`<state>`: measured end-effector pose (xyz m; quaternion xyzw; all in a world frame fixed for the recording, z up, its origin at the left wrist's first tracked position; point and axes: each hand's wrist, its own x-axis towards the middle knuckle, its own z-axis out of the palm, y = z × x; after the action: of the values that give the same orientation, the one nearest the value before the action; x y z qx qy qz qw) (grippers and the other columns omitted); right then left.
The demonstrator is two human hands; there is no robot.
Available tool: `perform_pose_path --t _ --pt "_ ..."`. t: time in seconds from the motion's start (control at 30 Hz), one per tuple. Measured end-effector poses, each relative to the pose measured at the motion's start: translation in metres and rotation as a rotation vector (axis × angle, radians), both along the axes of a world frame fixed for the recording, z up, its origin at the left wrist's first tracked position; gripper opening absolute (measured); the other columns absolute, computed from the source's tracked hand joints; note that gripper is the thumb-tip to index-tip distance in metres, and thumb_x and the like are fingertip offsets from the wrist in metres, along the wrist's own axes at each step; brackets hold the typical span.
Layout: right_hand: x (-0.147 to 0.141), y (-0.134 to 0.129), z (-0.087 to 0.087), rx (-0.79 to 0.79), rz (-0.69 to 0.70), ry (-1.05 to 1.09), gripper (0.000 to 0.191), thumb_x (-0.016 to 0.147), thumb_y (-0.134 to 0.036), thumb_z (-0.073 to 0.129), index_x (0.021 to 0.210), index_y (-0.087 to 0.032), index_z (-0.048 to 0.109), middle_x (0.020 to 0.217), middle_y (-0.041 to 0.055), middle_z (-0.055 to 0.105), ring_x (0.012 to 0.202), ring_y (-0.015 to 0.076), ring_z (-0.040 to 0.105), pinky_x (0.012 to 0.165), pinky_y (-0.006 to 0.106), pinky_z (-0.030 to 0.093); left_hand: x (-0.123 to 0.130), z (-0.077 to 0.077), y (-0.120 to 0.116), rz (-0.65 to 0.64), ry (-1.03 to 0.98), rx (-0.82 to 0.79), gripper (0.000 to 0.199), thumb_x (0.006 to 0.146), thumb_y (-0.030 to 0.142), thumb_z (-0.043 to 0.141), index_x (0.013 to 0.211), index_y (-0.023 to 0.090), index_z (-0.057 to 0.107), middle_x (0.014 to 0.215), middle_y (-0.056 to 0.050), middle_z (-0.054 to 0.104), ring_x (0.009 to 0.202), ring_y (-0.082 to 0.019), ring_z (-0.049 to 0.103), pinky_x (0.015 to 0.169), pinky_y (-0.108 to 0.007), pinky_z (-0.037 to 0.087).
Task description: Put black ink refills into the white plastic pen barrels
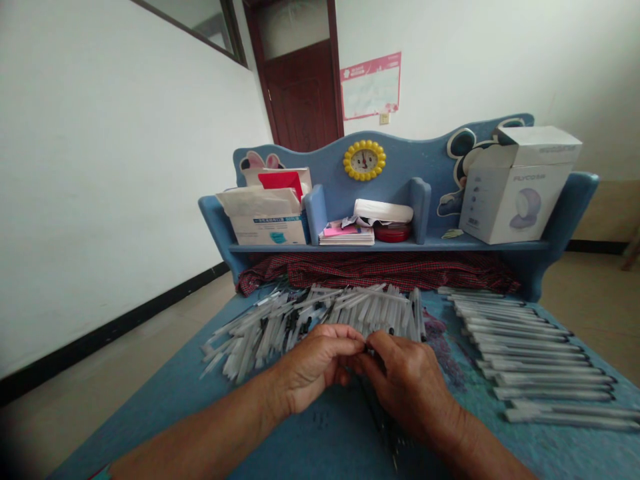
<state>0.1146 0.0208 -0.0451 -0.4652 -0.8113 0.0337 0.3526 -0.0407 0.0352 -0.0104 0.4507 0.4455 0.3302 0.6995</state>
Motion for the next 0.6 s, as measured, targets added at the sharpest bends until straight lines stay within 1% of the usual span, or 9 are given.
perform_pose_path --t 0.13,0.37,0.53,0.6 --pt "0.0002 -0.0002 -0.0003 -0.004 0.021 0.011 0.017 0.084 -0.030 0.047 0.072 -0.019 0.053 0.059 -0.0021 0.059 0.049 0.0095 0.053 0.048 0.020 0.032 -0.0013 0.0011 0.0006 -0.008 0.027 0.020 0.012 0.060 0.019 0.060 0.069 0.012 0.059 0.058 0.000 0.055 0.051 -0.009 0.052 0.043 -0.018 0.029" --pt "-0.0004 -0.0007 0.0008 -0.091 0.064 0.035 0.013 0.085 -0.024 0.045 0.079 -0.020 0.056 0.064 -0.0015 0.061 0.054 0.0101 0.055 0.051 0.019 0.034 -0.0051 0.0038 0.0033 -0.010 0.058 0.055 0.014 0.061 0.024 0.063 0.068 0.013 0.058 0.058 0.000 0.056 0.049 -0.008 0.051 0.043 -0.018 0.028" --pt "-0.0009 -0.0021 0.0021 -0.092 0.088 0.065 0.014 0.085 -0.025 0.045 0.077 -0.021 0.056 0.064 -0.0018 0.061 0.052 0.0097 0.055 0.050 0.019 0.034 -0.0054 0.0034 0.0043 -0.033 0.075 0.049 0.017 0.058 0.025 0.064 0.068 0.013 0.058 0.058 0.000 0.057 0.049 -0.008 0.051 0.043 -0.019 0.028" --pt "-0.0002 -0.0016 0.0034 -0.087 0.097 0.074 0.016 0.085 -0.025 0.043 0.078 -0.021 0.056 0.062 -0.0018 0.060 0.051 0.0097 0.054 0.049 0.019 0.034 -0.0062 0.0045 0.0051 -0.035 0.127 0.085 0.016 0.060 0.026 0.062 0.069 0.013 0.058 0.060 -0.001 0.059 0.050 -0.009 0.051 0.043 -0.019 0.029"
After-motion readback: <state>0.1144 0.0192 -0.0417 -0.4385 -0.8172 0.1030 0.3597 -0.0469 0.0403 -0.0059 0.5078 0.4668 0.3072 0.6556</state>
